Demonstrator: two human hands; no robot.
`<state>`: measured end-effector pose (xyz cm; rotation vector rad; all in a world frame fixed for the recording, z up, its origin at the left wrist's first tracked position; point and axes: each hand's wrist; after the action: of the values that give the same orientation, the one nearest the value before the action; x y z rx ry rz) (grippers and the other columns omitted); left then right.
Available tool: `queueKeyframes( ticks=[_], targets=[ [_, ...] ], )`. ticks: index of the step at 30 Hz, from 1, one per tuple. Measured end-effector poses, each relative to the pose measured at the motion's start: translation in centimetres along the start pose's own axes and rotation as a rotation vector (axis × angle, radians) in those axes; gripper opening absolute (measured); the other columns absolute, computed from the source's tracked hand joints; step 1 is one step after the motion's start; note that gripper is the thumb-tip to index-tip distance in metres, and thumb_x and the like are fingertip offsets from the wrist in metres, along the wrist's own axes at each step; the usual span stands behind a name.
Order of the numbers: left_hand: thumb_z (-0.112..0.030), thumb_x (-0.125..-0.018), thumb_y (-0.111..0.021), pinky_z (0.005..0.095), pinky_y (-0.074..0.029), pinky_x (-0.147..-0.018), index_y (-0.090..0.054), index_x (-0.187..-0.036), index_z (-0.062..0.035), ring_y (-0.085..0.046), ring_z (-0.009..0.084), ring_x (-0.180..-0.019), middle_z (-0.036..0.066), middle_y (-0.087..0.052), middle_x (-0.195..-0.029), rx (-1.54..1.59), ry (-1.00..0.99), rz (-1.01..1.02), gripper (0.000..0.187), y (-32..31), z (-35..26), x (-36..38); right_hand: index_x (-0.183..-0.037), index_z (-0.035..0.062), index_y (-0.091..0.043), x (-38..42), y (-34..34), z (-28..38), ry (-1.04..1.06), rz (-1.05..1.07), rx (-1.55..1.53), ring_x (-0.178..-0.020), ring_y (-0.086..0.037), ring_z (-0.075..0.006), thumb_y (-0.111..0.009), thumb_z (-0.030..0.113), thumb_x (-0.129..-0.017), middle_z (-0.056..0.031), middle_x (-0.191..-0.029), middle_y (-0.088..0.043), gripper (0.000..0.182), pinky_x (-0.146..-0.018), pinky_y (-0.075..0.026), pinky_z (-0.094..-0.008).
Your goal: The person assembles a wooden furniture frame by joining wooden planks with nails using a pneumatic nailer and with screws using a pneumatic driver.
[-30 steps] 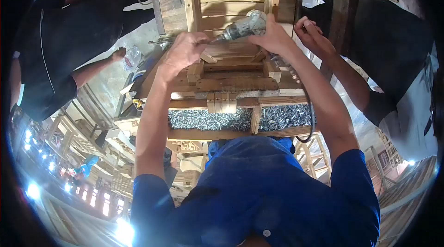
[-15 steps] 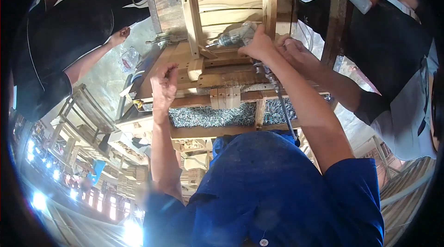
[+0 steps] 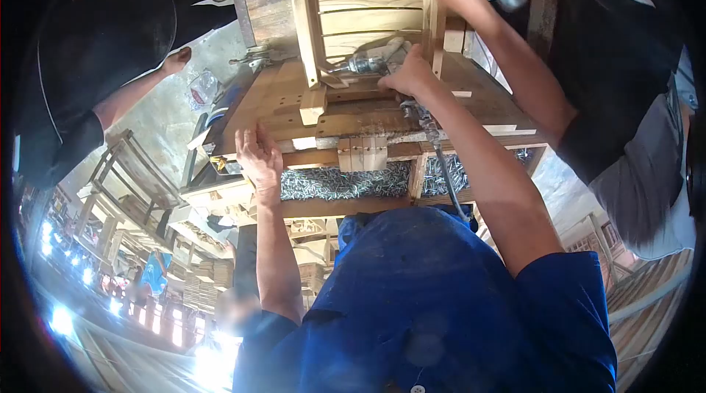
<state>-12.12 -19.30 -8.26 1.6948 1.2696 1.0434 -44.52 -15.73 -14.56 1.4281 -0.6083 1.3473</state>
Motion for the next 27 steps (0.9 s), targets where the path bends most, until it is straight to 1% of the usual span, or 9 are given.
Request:
queueKeyframes(
  ticks=[3,11,14,19,21,23,24,25,27],
  targets=[
    [-0.004,-0.092,-0.057,0.0489,-0.055,-0.074,-0.067,-0.107,-0.0019,-0.066,0.043,-0.086,0.023,-0.063,-0.097,-0.043,0.072,-0.001,0.018,-0.2,0.5,0.8,-0.14,-0.012,-0.014,-0.2,0.1,0.1,-0.081,0.062,-0.042,-0.119,-0.059,-0.0404,-0.091,0.033,-0.06,-0.0358,-0.126,-0.056,0.12,-0.101,-0.05,-0.0402],
    [-0.003,-0.089,-0.061,0.0474,-0.054,-0.071,-0.066,-0.109,-0.0045,-0.065,0.0403,-0.082,0.021,-0.064,-0.094,-0.035,0.03,-0.046,0.02,-0.6,1.0,0.9,-0.137,-0.0127,-0.016,0.2,0.4,0.7,-0.128,0.086,-0.031,-0.118,-0.059,-0.0407,-0.093,0.031,-0.057,-0.0355,-0.125,-0.056,0.119,-0.101,-0.051,-0.0378],
    [-0.004,-0.09,-0.06,0.0479,-0.054,-0.075,-0.066,-0.108,-0.0041,-0.065,0.0411,-0.085,0.02,-0.064,-0.093,-0.032,0.017,-0.051,0.019,0.0,0.4,0.7,-0.138,-0.0134,-0.014,-0.3,-0.5,0.0,-0.146,0.122,-0.068,-0.118,-0.06,-0.0401,-0.093,0.031,-0.056,-0.035,-0.125,-0.056,0.122,-0.101,-0.051,-0.037],
    [-0.006,-0.09,-0.059,0.0487,-0.054,-0.077,-0.066,-0.107,-0.0031,-0.064,0.042,-0.085,0.021,-0.064,-0.093,-0.048,0.028,-0.059,0.018,-0.3,0.8,0.9,-0.139,-0.0148,-0.012,-0.9,-1.2,-0.2,-0.16,0.041,-0.006,-0.115,-0.061,-0.0389,-0.093,0.029,-0.054,-0.034,-0.123,-0.057,0.126,-0.098,-0.052,-0.0363],
    [-0.006,-0.09,-0.06,0.0489,-0.054,-0.077,-0.066,-0.106,-0.0027,-0.064,0.0423,-0.085,0.022,-0.065,-0.093,-0.049,0.058,-0.072,0.018,-0.5,0.6,1.0,-0.142,-0.0162,0.001,-1.5,-1.7,-0.9,-0.136,0.086,-0.09,-0.058,-0.064,-0.0235,-0.088,0.009,-0.06,-0.022,-0.087,-0.065,0.124,-0.049,-0.053,-0.0331],
    [-0.006,-0.09,-0.06,0.0482,-0.054,-0.079,-0.067,-0.105,-0.0018,-0.065,0.0422,-0.086,0.022,-0.066,-0.095,-0.108,0.109,-0.055,0.017,0.0,-0.4,0.7,-0.142,-0.0163,0.001,-1.9,-2.7,-1.8,-0.159,0.109,-0.135,-0.057,-0.063,-0.0228,-0.088,0.006,-0.06,-0.0218,-0.086,-0.064,0.123,-0.046,-0.052,-0.0325],
    [-0.006,-0.091,-0.061,0.0475,-0.054,-0.078,-0.067,-0.104,-0.0008,-0.066,0.0423,-0.086,0.023,-0.066,-0.096,-0.106,0.012,-0.1,0.016,-0.1,0.0,0.6,-0.141,-0.0165,0.002,-2.6,-2.7,-1.8,-0.166,0.115,-0.185,-0.056,-0.063,-0.022,-0.087,0.004,-0.059,-0.0215,-0.086,-0.063,0.123,-0.044,-0.05,-0.032],
    [-0.006,-0.091,-0.061,0.0475,-0.054,-0.078,-0.067,-0.104,-0.0008,-0.066,0.0423,-0.086,0.023,-0.066,-0.096,-0.109,0.008,-0.105,0.016,-0.2,0.0,0.5,-0.141,-0.0165,0.002,-2.6,-2.5,-1.6,-0.159,0.114,-0.189,-0.056,-0.063,-0.022,-0.087,0.004,-0.059,-0.0215,-0.086,-0.063,0.123,-0.044,-0.05,-0.032],
    [-0.005,-0.091,-0.06,0.0464,-0.055,-0.076,-0.067,-0.104,-0.0006,-0.066,0.0416,-0.086,0.022,-0.066,-0.096,-0.069,0.055,-0.117,0.015,-0.3,-0.1,0.6,-0.142,-0.0172,0.005,-2.2,-2.4,-1.6,-0.143,0.155,-0.172,-0.074,-0.068,-0.0293,-0.089,0.012,-0.06,-0.0275,-0.098,-0.064,0.128,-0.06,-0.058,-0.0369]
  ],
)
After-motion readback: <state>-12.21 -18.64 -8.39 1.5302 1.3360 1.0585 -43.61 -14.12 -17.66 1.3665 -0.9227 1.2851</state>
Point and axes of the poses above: each hand's wrist, its own x-axis away from the middle knuckle, its own y-axis out of the back of the hand, z = x × y
